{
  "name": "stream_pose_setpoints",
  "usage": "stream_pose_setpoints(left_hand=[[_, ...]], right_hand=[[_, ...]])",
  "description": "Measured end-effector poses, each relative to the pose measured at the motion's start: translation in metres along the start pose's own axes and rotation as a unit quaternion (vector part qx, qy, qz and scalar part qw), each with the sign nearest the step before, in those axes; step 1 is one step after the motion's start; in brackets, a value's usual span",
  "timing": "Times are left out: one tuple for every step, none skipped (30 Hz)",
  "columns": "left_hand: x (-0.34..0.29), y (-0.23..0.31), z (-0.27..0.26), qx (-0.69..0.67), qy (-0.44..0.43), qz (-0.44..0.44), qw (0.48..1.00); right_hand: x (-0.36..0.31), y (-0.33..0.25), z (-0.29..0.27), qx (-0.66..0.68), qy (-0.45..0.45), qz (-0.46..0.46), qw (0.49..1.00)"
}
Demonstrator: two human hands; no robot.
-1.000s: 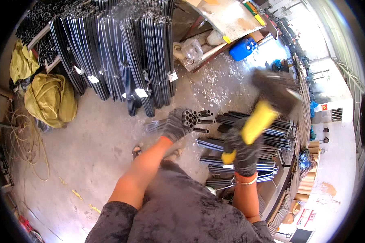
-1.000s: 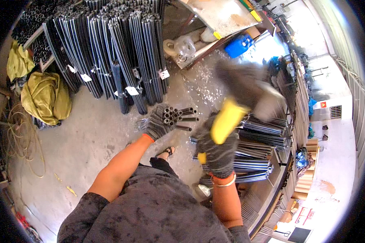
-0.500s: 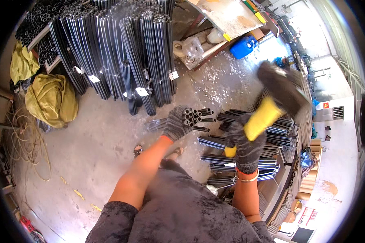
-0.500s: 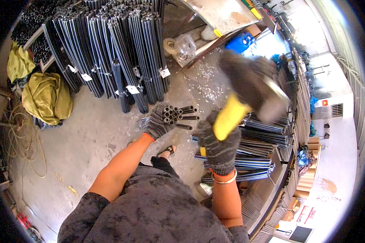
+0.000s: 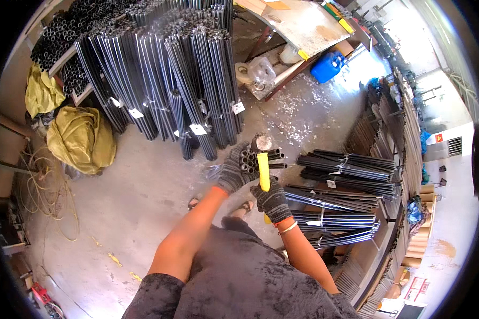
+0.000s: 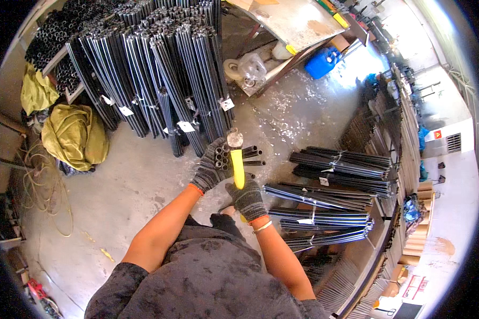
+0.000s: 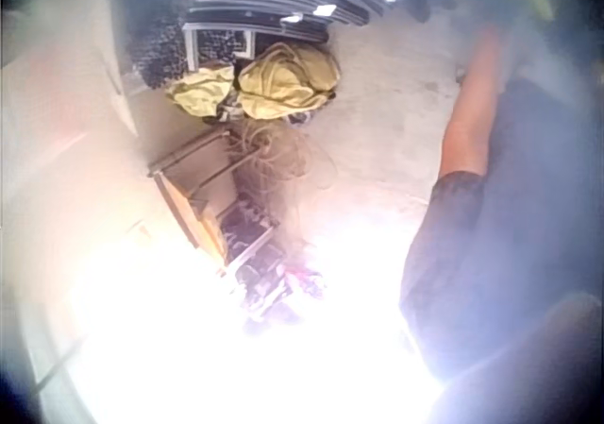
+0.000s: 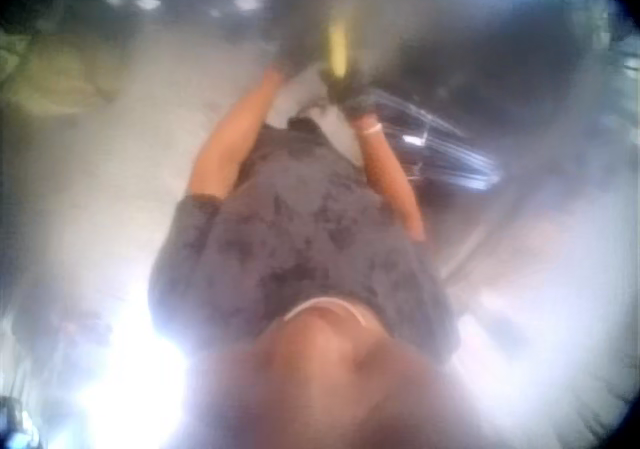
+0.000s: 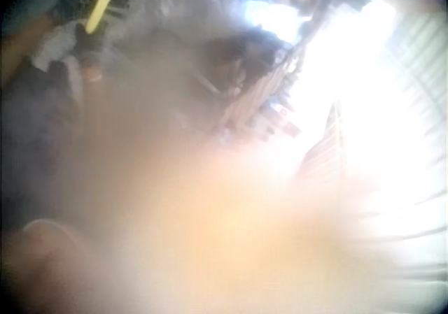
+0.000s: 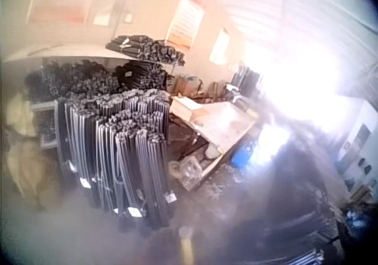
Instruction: The person picks up bundles of metal pipes and strikes the ends of the pipes with a hammer to align them before placing the bundles back into a stack.
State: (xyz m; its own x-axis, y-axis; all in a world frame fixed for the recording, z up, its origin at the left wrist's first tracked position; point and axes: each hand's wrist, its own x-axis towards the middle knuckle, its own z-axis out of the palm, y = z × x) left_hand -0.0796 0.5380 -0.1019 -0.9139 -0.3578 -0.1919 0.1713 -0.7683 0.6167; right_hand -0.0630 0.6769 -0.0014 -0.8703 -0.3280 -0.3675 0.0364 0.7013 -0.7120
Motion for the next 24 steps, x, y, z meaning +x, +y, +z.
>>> stream_pose_setpoints(left_hand=[[0.002, 0.009, 0.0, -0.146, -0.021, -0.124, 0.981], [0.0, 0.021, 0.004, -0.284, -0.036, -0.243, 0.927], [-0.004, 0.029, 0.007, -0.262, -0.06, -0.209, 0.94], [-0.006, 0.035, 0.013, -0.278, -0.033, -0.207, 0.937], [-0.007, 0.039, 0.011, -0.269, -0.025, -0.207, 0.94], [-0.011, 0.042, 0.01, -0.259, -0.018, -0.207, 0.943], [-0.019, 0.043, 0.01, -0.141, -0.031, -0.098, 0.985], [-0.031, 0.045, 0.011, -0.019, -0.046, 0.012, 0.999], [-0.038, 0.049, 0.013, 0.103, -0.062, 0.122, 0.985], [-0.039, 0.054, 0.015, 0.189, -0.062, 0.124, 0.972], [-0.04, 0.06, 0.02, 0.269, -0.063, 0.126, 0.953], [-0.041, 0.065, 0.027, 0.347, -0.064, 0.128, 0.927], [-0.042, 0.069, 0.037, 0.401, 0.029, 0.074, 0.912], [-0.045, 0.077, 0.044, 0.441, 0.065, 0.057, 0.893], [-0.039, 0.069, 0.031, 0.456, 0.068, 0.134, 0.877], [-0.034, 0.06, 0.018, 0.469, 0.07, 0.21, 0.855], [-0.039, 0.071, 0.037, 0.479, 0.105, 0.147, 0.859], [-0.041, 0.073, 0.044, 0.48, 0.139, 0.141, 0.855], [-0.042, 0.073, 0.047, 0.436, 0.142, 0.148, 0.876], [-0.043, 0.073, 0.049, 0.391, 0.146, 0.155, 0.896], [-0.044, 0.074, 0.049, 0.403, 0.145, 0.137, 0.893], [-0.044, 0.075, 0.049, 0.415, 0.145, 0.118, 0.89], [-0.045, 0.078, 0.05, 0.427, 0.143, 0.099, 0.887], [-0.044, 0.08, 0.053, 0.405, 0.132, 0.092, 0.9]], right_hand=[[0.002, 0.003, 0.001, 0.002, 0.001, -0.014, 1.0], [0.002, 0.0, 0.003, 0.007, -0.002, -0.027, 1.0], [0.002, -0.002, 0.008, -0.01, 0.017, -0.056, 0.998], [0.002, -0.006, 0.011, -0.028, 0.035, -0.084, 0.995], [-0.001, -0.024, 0.01, -0.066, 0.035, -0.07, 0.995], [0.001, -0.023, 0.014, -0.061, 0.048, -0.082, 0.994], [0.004, -0.02, 0.019, -0.056, 0.061, -0.095, 0.992], [0.005, -0.017, 0.024, -0.05, 0.074, -0.105, 0.99], [0.005, -0.018, 0.027, -0.052, 0.086, -0.138, 0.985], [0.006, -0.018, 0.031, -0.047, 0.093, -0.169, 0.98], [0.008, -0.015, 0.034, -0.047, 0.101, -0.198, 0.974], [0.01, -0.012, 0.038, -0.046, 0.11, -0.228, 0.966], [0.013, -0.004, 0.047, -0.04, 0.093, -0.163, 0.981], [0.01, -0.008, 0.047, -0.049, 0.079, -0.17, 0.981], [0.005, -0.013, 0.045, -0.058, 0.066, -0.178, 0.98], [0.002, -0.018, 0.044, -0.067, 0.052, -0.185, 0.979], [0.002, -0.017, 0.043, -0.054, 0.038, -0.168, 0.984], [0.0, -0.016, 0.041, -0.053, 0.012, -0.181, 0.982], [-0.004, -0.015, 0.037, -0.051, -0.013, -0.194, 0.979], [-0.007, -0.015, 0.031, -0.05, -0.041, -0.208, 0.976], [-0.014, -0.019, 0.017, -0.044, -0.045, -0.251, 0.966], [-0.013, -0.001, 0.011, 0.008, -0.039, -0.237, 0.971], [-0.015, 0.026, 0.007, 0.06, -0.03, -0.222, 0.973], [-0.014, 0.045, -0.001, 0.111, -0.022, -0.207, 0.972]])
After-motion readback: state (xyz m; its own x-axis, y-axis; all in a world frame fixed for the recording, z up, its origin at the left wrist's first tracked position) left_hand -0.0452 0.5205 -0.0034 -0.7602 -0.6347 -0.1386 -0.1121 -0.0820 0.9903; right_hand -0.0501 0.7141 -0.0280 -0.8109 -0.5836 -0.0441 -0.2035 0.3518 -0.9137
